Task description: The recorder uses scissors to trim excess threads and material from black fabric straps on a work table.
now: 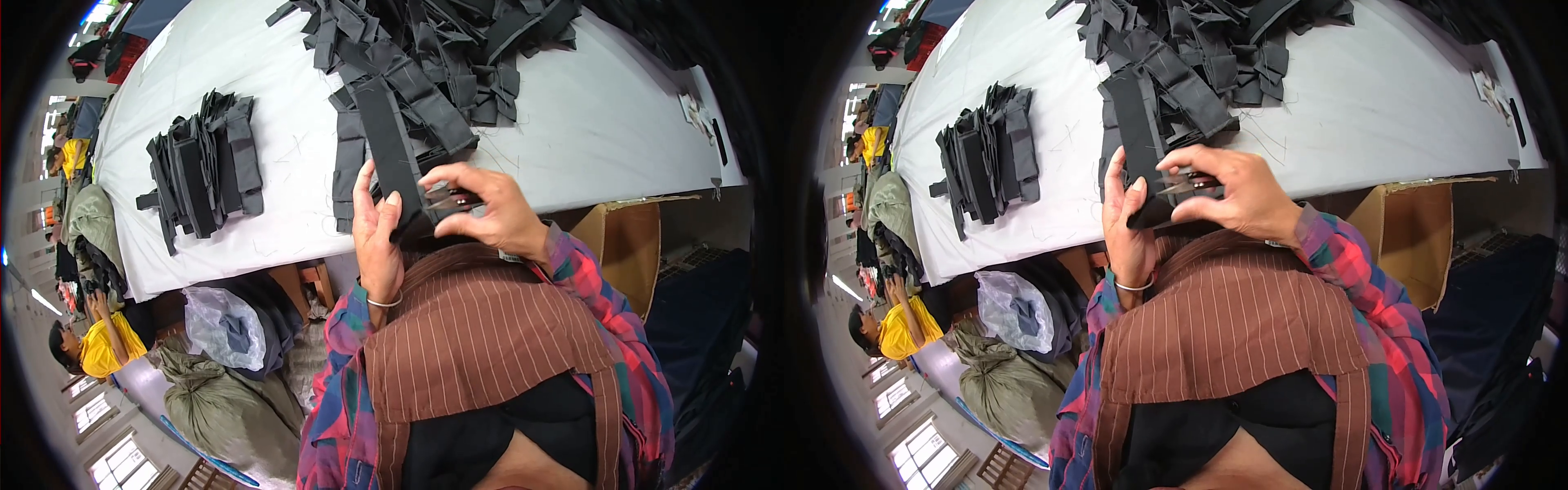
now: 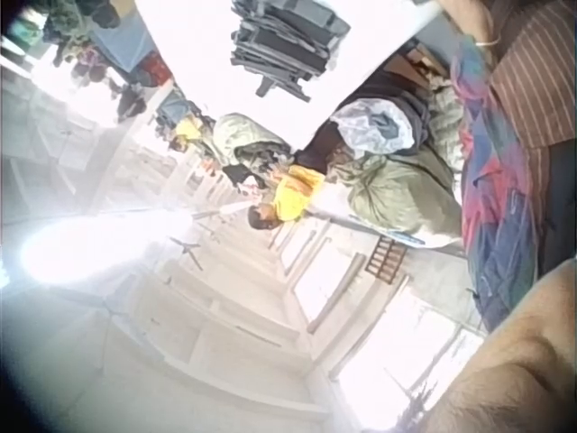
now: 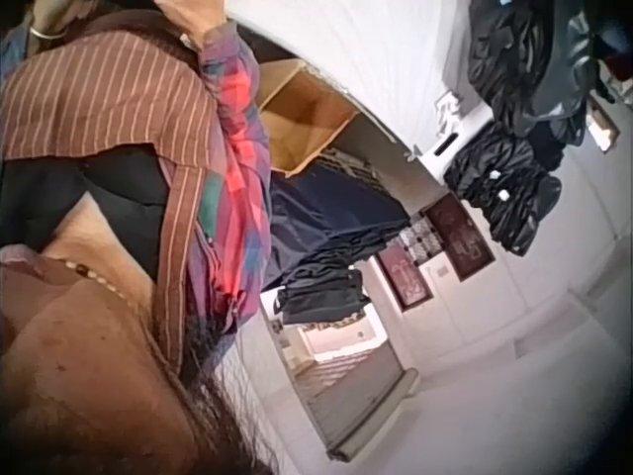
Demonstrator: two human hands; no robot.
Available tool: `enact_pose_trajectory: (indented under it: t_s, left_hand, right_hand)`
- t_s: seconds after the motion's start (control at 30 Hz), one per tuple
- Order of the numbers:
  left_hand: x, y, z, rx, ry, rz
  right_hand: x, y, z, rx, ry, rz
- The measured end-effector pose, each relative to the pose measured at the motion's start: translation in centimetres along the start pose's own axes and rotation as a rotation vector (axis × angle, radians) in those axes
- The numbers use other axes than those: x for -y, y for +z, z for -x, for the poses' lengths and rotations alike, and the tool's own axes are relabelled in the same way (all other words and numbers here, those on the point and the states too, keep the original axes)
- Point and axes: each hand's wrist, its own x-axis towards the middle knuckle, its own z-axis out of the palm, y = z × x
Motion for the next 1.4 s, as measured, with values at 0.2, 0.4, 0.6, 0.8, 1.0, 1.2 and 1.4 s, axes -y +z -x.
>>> enact_pose_trajectory:
  t_s: [0.2,0.4,0.6,0.8,1.0,1.2,1.4]
  left_hand:
    - [0.6,-2.7,-0.5,0.124,-0.242,0.244]
    - [-0.7,-2.8,-0.4,0.277,-0.328,0.272]
    - [0.1,-3.6,-1.0,0.291,-0.303,-0.111]
    - [0.0,-3.1,-1.0,0.221,-0.352,-0.018]
    - [0.3,-3.7,-1.5,0.267,-0.388,0.030]
    - [0.1,-3.7,-1.6,0.283,-0.444,-0.086]
    - [0.8,-3.5,-2.0,0.223,-0.379,-0.388]
  right_hand:
    - [-2.4,1.6,0.3,0.015,0.088,-0.198]
    - [-1.8,1.0,0.1,0.019,0.235,-0.241]
    - [-2.0,1.2,0.4,0.068,0.218,-0.013]
    - [-2.2,0.8,0.7,-0.016,0.182,0.198]
    - [-3.5,0.8,0.5,-0.023,0.226,-0.271]
    - [-3.7,0.9,0.4,-0.006,0.288,-0.309]
    - [-4.5,1.3,0.2,0.062,0.309,-0.250]
